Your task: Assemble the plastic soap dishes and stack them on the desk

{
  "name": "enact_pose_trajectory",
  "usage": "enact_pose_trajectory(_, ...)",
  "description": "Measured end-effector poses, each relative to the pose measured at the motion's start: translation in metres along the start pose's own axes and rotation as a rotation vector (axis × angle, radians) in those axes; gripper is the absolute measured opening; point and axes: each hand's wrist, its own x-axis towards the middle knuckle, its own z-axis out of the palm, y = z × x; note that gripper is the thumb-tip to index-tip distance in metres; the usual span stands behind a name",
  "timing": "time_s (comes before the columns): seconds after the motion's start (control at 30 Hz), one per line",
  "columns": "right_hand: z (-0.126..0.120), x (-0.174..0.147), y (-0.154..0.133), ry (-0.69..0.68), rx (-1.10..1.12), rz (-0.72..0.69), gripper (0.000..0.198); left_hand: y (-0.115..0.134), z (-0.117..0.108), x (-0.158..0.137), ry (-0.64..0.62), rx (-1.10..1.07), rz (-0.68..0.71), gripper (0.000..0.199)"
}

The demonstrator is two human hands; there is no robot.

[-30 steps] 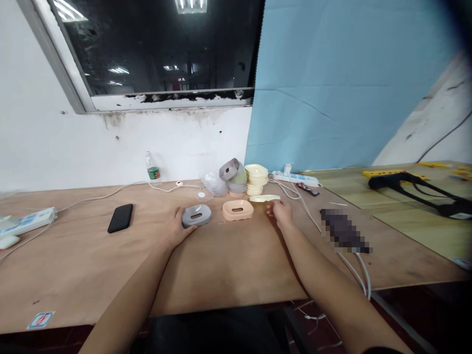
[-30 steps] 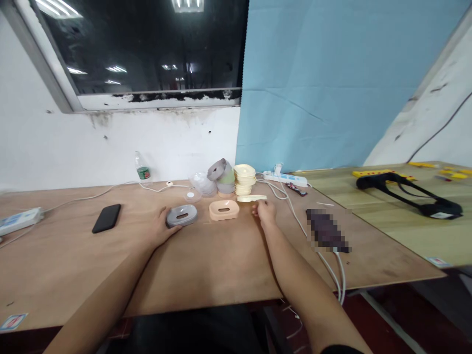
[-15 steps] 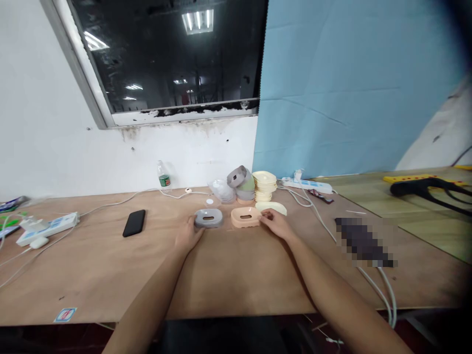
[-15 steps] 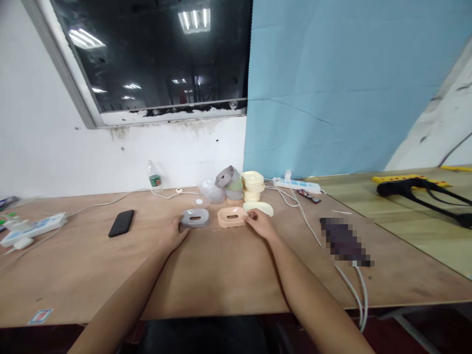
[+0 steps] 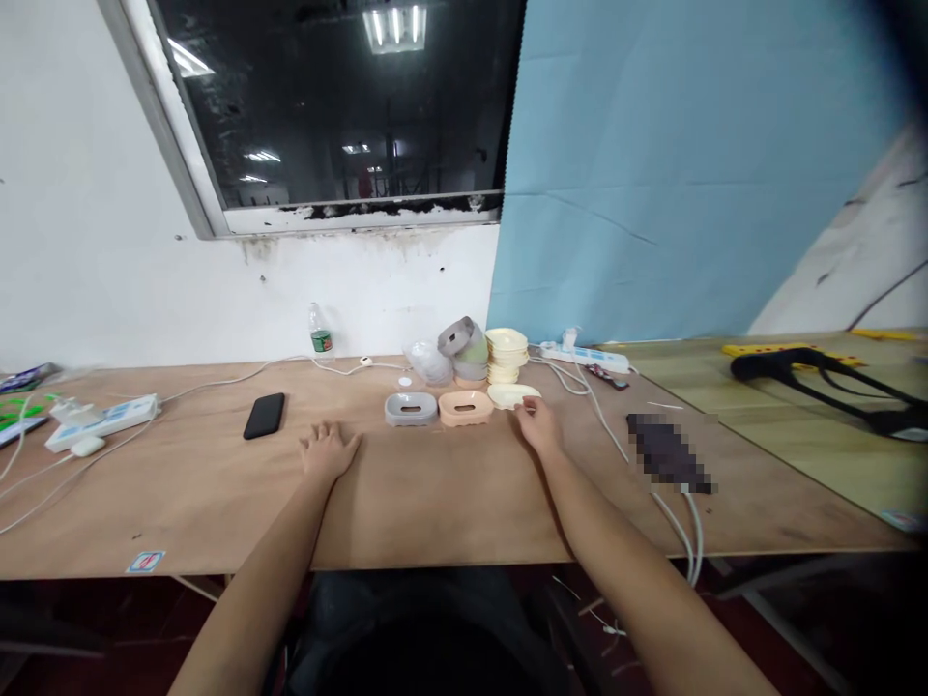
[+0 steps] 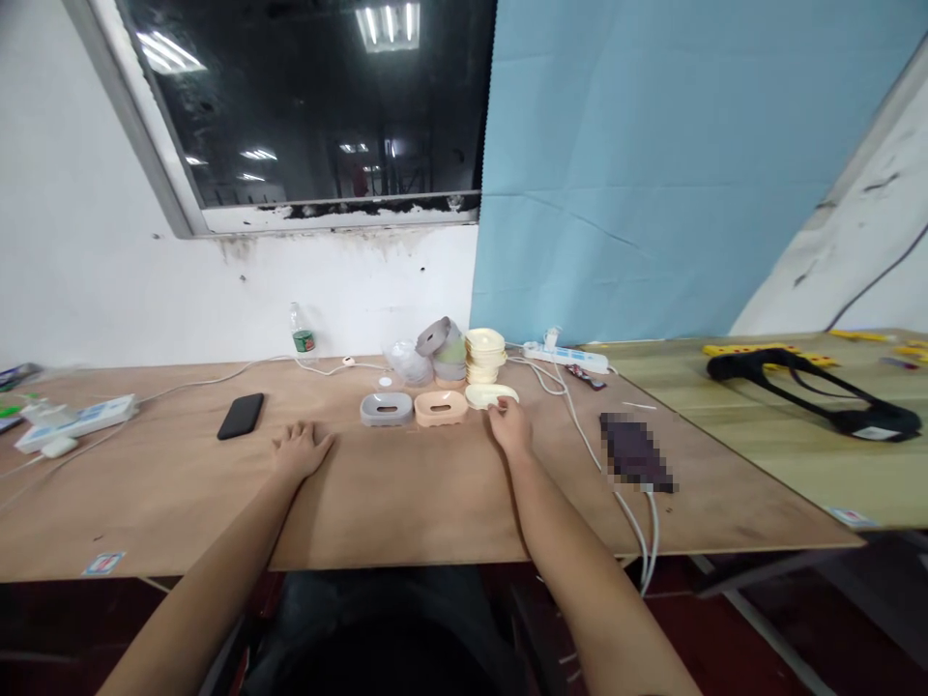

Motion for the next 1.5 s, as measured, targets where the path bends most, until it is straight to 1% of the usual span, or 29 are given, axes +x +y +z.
enact_pose_trajectory(0.1,-0.005,-0.005,-0.003,0.009,-0.131,-0.03,0.037,-0.004,-0.002,-0.006,-0.023,0.001,-0.008,0.082)
enact_pose_trajectory(0.23,-0.005,-0.015,-0.01,-0.056,-0.317,-0.113,0.037,-0.001,-0.002,-0.012,-0.064,0.002,-0.003,0.088)
enact_pose_trajectory(0.4,-0.005,-0.027,-0.015,-0.135,-0.46,-0.161,0.034,-0.002,-0.002,-0.017,-0.082,0.01,0.013,0.091)
enact_pose_trajectory(0.5,-0.008,-0.034,-0.021,-0.174,-0.523,-0.192,0.036,-0.002,-0.002,-0.021,-0.085,0.011,0.023,0.093)
enact_pose_trajectory(0.7,-0.014,-0.049,-0.034,-0.296,-0.593,-0.216,0.045,-0.005,-0.001,-0.035,-0.051,-0.004,0.053,0.093)
enact_pose_trajectory(0.83,-0.017,-0.059,-0.036,-0.36,-0.616,-0.261,0.052,-0.006,0.0,-0.038,-0.056,-0.019,0.057,0.094)
enact_pose_trajectory(0.93,-0.018,-0.064,-0.036,-0.371,-0.618,-0.28,0.055,-0.006,0.001,-0.037,-0.061,-0.015,0.058,0.094)
enact_pose_trajectory(1.23,-0.023,-0.069,-0.041,-0.42,-0.624,-0.269,0.056,-0.005,-0.002,-0.039,-0.063,-0.014,0.056,0.093)
enact_pose_trajectory(1.5,-0.023,-0.069,-0.04,-0.386,-0.598,-0.288,0.054,-0.005,-0.004,-0.04,-0.062,-0.024,0.057,0.09)
